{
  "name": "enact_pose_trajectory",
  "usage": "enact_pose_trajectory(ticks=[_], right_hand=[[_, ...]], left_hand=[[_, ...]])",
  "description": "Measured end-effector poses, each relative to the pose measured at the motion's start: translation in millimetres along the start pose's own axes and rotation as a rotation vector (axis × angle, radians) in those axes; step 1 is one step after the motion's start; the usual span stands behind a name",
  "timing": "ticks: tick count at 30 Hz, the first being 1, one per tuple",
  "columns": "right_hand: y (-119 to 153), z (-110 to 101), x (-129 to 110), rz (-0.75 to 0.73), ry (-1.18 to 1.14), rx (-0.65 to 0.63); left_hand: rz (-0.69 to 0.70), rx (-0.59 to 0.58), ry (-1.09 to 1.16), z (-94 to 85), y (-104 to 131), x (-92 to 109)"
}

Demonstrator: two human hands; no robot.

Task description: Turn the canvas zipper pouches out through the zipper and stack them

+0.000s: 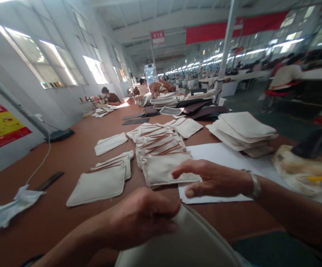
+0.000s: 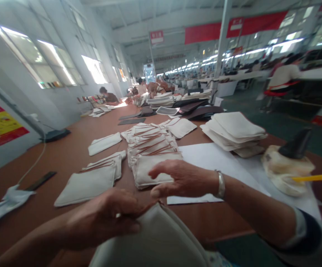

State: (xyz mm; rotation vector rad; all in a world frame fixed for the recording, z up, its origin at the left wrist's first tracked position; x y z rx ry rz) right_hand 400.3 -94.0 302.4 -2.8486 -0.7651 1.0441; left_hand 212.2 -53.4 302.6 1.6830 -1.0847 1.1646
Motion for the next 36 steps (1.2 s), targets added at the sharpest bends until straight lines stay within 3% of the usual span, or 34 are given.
enact_pose_trajectory(ticks=[3, 7, 10, 12, 15, 19, 21, 24, 28, 32, 36], right_hand=[[-16, 36, -14, -0.037, -0.185, -0.064], [-13, 84, 14, 0.027, -0.286, -0.182], [0, 83, 39, -0.029, -0.279, -0.104], [7, 71, 51, -0.049, -0.238, -0.058], [10, 53, 66, -0.028, -0.198, -0.049], [7, 36, 70, 0.006, -0.078, -0.061], [6, 26, 55, 0.008, -0.027, -0.025], [10, 18, 16, -0.025, -0.134, -0.032], [22, 25, -9, 0.086, -0.137, -0.023], [33, 45, 2, 0.147, -0.245, 0.028], [37, 50, 7, 0.081, -0.337, 0.083]], left_hand=[[-0.057, -0.025, -0.088, 7.4, -15, -2], [-0.312, -0.142, -0.021, -18.4, -6, -51], [-0.394, -0.181, 0.071, -44.4, 15, -84], [-0.397, -0.195, 0.16, -53.4, 24, -92], [-0.387, -0.196, 0.254, -52.5, 26, -85], [-0.259, -0.096, 0.421, -31.0, 7, -57], [-0.18, -0.056, 0.513, -13.7, -5, -46], [-0.095, -0.063, 0.519, 11.3, -20, -38], [-0.077, -0.102, 0.583, 27.8, -32, -39], [-0.093, -0.161, 0.67, 31.8, -38, -42], [-0.126, -0.077, 0.554, 28.5, -43, -47]])
Point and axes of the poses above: each hand's wrist, its own y-axis away from the middle knuckle, its own z-axis out of the palm, x = y × z, the point moved 4 cm from there along -y, towards the middle knuckle, and after that the axes turned 11 degrees about y, right-handed, at the moved point
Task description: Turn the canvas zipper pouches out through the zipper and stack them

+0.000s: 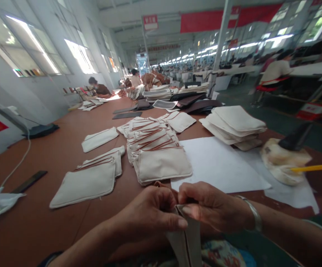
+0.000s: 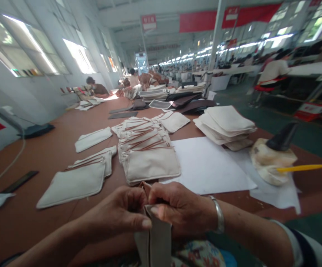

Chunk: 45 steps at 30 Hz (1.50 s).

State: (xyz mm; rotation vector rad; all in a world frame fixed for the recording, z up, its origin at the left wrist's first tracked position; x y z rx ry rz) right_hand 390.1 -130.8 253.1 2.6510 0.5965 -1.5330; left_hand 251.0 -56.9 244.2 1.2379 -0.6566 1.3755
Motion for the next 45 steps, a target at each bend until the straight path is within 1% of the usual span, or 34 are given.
enact_pose_trajectory(ticks=[2, 6, 9, 11, 14, 17, 20, 23, 25, 27, 28, 29, 31, 33, 34, 36, 38, 40, 43, 44, 45], right_hand=[[2, -2, 1, -0.005, 0.01, 0.0], [6, -6, 9, 0.007, 0.025, 0.016], [7, -4, 16, 0.03, -0.011, 0.033], [6, -3, 18, 0.067, -0.002, 0.066], [3, -2, 16, 0.056, 0.084, 0.155], [3, -1, 17, 0.045, 0.13, 0.195], [5, 0, 23, 0.06, 0.153, 0.213], [8, 1, 27, 0.021, 0.192, 0.255], [8, 2, 28, 0.0, 0.209, 0.279], [8, 2, 30, 0.027, 0.2, 0.292], [8, 2, 32, 0.065, 0.184, 0.287], [8, 2, 34, 0.117, 0.159, 0.272], [9, 3, 37, 0.225, 0.088, 0.231], [10, 4, 39, 0.301, 0.018, 0.198], [10, 4, 39, 0.321, -0.005, 0.193], [10, 4, 40, 0.341, -0.026, 0.19], [10, 4, 40, 0.348, -0.021, 0.192], [9, 6, 41, 0.347, -0.012, 0.198], [9, 8, 42, 0.356, 0.0, 0.208], [10, 8, 42, 0.365, 0.002, 0.212], [11, 9, 42, 0.375, 0.004, 0.213]], left_hand=[[-0.006, 0.049, -0.054, -3.0, -2, -1], [-0.027, 0.079, -0.079, -4.6, -5, -2], [-0.012, 0.115, -0.126, -2.6, -7, -1], [-0.002, 0.138, -0.19, 0.6, -8, 2], [-0.013, 0.171, -0.316, 4.6, -9, 4], [0.015, 0.218, -0.545, 2.5, -11, 5], [0.153, 0.24, -0.843, 0.2, -12, 4], [0.297, 0.246, -1.132, 3.3, -11, -4], [0.353, 0.246, -1.352, 7.7, -10, -11], [0.365, 0.263, -1.513, 9.8, -9, -15], [0.359, 0.277, -1.527, 9.3, -8, -15], [0.346, 0.291, -1.481, 7.5, -7, -14], [0.326, 0.301, -1.256, 2.1, -6, -6], [0.287, 0.266, -0.997, -2.8, -5, 1], [0.263, 0.245, -0.906, -4.3, -5, 4], [0.242, 0.237, -0.851, -5.6, -5, 6], [0.289, 0.294, -0.939, -5.2, -7, 3], [0.393, 0.348, -1.129, -1.3, -8, -3], [0.54, 0.335, -1.464, 8.3, -10, -14], [0.563, 0.326, -1.53, 10.0, -10, -17], [0.565, 0.333, -1.548, 9.8, -10, -17]])
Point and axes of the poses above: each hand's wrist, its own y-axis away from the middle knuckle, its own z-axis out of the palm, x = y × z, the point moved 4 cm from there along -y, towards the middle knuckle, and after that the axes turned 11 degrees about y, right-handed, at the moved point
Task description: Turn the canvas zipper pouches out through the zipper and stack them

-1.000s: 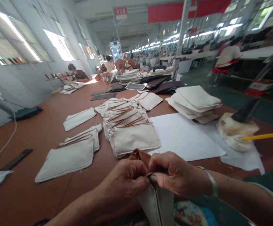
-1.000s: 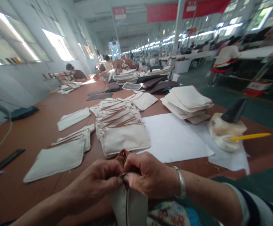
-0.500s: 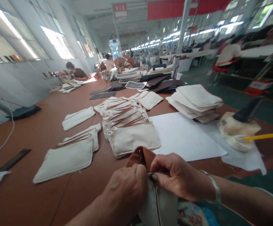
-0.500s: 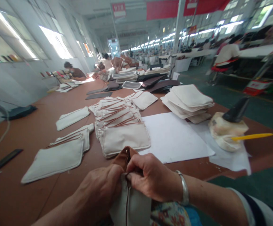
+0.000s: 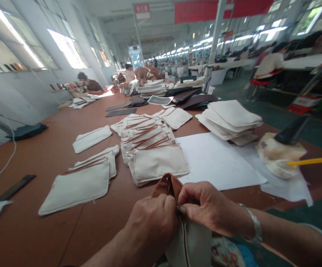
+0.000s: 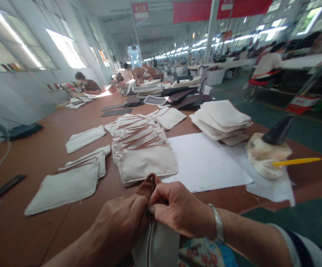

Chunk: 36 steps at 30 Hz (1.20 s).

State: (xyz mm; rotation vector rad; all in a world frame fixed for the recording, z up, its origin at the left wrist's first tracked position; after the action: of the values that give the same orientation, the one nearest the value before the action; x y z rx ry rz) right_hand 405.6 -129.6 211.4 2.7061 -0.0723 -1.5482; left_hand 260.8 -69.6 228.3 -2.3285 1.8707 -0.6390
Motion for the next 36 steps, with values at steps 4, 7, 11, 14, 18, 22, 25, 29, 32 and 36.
enact_pose_trajectory(ticks=[4, 7, 11, 14, 18, 22, 25, 29, 32, 36], right_hand=[[4, -3, -1, 0.025, -0.034, -0.001], [4, -4, -3, 0.028, -0.096, -0.014], [4, -6, -5, -0.011, -0.121, -0.026], [5, -11, -5, -0.058, -0.125, -0.08], [6, -17, -4, -0.105, -0.213, -0.244], [6, -22, -4, -0.168, -0.167, -0.235], [17, -40, -11, -0.222, 0.115, 0.185], [46, -47, -20, -0.136, 0.277, 0.423], [56, -34, -15, -0.037, 0.286, 0.319], [60, -28, 1, -0.058, -0.013, 0.366]], left_hand=[[-0.222, 0.002, 0.385, -7.0, -2, -12], [-0.364, -0.106, 0.789, -10.0, -5, -14], [-0.489, -0.192, 0.909, -9.4, -7, -10], [-0.57, -0.24, 1.051, -4.8, -4, -10], [-0.606, -0.263, 1.214, 1.2, -2, -12], [-0.575, -0.228, 1.331, 8.2, -3, -10], [-0.551, -0.152, 1.362, 10.4, -7, -7], [-0.481, -0.048, 1.24, 8.8, -18, 0], [-0.292, -0.023, 1.118, 9.7, -32, 12], [-0.068, 0.109, 0.871, 16.8, -51, 21]])
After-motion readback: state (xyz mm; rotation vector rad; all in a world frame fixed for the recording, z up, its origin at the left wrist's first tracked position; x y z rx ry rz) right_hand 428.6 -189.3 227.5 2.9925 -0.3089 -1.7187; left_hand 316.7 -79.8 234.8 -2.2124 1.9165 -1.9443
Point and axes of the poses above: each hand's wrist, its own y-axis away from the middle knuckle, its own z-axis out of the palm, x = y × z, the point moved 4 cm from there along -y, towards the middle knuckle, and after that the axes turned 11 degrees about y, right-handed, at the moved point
